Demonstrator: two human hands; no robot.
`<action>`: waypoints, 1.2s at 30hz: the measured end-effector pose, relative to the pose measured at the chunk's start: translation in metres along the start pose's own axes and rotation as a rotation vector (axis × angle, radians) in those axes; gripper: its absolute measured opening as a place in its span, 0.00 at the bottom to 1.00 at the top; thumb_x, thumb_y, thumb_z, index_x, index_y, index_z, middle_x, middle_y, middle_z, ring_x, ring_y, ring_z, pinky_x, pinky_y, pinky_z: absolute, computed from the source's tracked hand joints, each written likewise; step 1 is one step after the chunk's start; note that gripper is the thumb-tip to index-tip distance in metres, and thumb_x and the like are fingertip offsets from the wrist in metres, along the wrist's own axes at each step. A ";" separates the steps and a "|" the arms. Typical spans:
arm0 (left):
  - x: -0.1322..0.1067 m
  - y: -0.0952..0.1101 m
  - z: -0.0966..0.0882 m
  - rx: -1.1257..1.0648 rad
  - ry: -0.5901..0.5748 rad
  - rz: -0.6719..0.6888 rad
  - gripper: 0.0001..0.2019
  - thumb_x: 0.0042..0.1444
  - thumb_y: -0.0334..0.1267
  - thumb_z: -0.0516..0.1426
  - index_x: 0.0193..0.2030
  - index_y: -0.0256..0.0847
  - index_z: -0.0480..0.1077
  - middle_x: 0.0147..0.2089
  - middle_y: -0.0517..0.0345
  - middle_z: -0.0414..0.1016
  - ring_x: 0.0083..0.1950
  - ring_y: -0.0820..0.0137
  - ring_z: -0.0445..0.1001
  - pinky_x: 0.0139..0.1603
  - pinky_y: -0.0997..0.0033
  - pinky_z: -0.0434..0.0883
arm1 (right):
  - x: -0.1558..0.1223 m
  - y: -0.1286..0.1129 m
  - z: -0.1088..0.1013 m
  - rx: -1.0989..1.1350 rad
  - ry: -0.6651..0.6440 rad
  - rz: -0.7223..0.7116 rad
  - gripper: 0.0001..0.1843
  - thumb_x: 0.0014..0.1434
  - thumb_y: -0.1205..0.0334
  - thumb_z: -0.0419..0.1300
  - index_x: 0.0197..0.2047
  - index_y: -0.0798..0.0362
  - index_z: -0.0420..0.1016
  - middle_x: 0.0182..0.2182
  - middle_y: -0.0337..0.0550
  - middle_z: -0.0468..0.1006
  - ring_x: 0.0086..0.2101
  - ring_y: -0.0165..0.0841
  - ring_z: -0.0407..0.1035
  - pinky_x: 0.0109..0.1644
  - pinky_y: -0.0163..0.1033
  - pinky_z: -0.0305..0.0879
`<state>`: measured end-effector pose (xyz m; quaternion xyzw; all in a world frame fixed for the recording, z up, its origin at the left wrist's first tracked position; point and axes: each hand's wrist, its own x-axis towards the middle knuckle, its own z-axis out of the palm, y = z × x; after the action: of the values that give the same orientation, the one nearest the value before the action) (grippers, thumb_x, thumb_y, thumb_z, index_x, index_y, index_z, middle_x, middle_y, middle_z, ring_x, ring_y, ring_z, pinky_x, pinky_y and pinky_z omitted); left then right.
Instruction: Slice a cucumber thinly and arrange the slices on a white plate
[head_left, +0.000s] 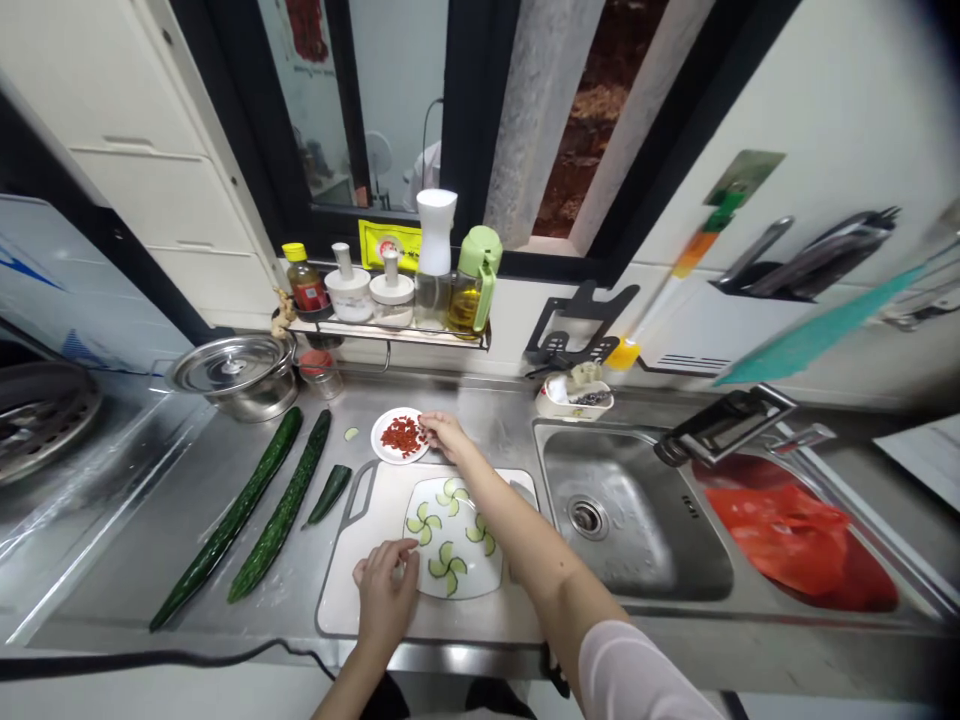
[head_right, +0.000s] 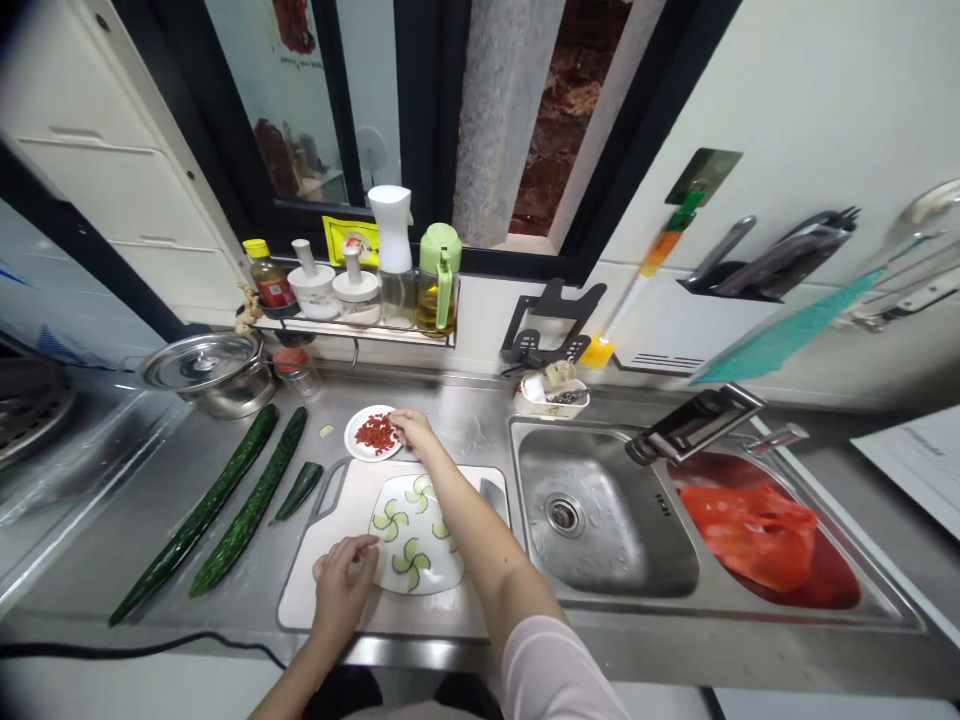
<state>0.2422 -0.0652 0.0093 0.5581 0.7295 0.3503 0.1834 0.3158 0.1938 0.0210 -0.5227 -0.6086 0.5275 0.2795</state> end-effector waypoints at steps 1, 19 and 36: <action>0.001 -0.001 0.001 -0.004 -0.005 -0.003 0.11 0.58 0.42 0.52 0.40 0.45 0.74 0.33 0.58 0.76 0.38 0.65 0.73 0.48 0.59 0.60 | -0.006 0.001 -0.004 0.061 -0.004 0.001 0.10 0.54 0.58 0.56 0.34 0.55 0.73 0.23 0.37 0.74 0.19 0.24 0.60 0.21 0.29 0.56; 0.058 0.036 0.034 0.124 -0.005 -0.090 0.10 0.58 0.41 0.53 0.43 0.46 0.74 0.40 0.55 0.76 0.44 0.62 0.69 0.46 0.60 0.54 | -0.116 0.039 -0.057 -1.010 -0.197 -0.304 0.10 0.60 0.64 0.52 0.36 0.54 0.75 0.38 0.46 0.77 0.39 0.33 0.67 0.42 0.34 0.58; 0.085 0.035 0.056 0.293 -0.220 -0.092 0.10 0.59 0.42 0.53 0.41 0.48 0.75 0.44 0.51 0.72 0.49 0.57 0.63 0.47 0.57 0.52 | -0.115 0.037 -0.045 -1.141 -0.285 -0.353 0.12 0.62 0.64 0.52 0.43 0.55 0.76 0.44 0.52 0.75 0.45 0.38 0.67 0.45 0.38 0.60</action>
<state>0.2768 0.0370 0.0067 0.5797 0.7731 0.1683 0.1947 0.4031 0.0989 0.0233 -0.4058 -0.9037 0.1288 -0.0454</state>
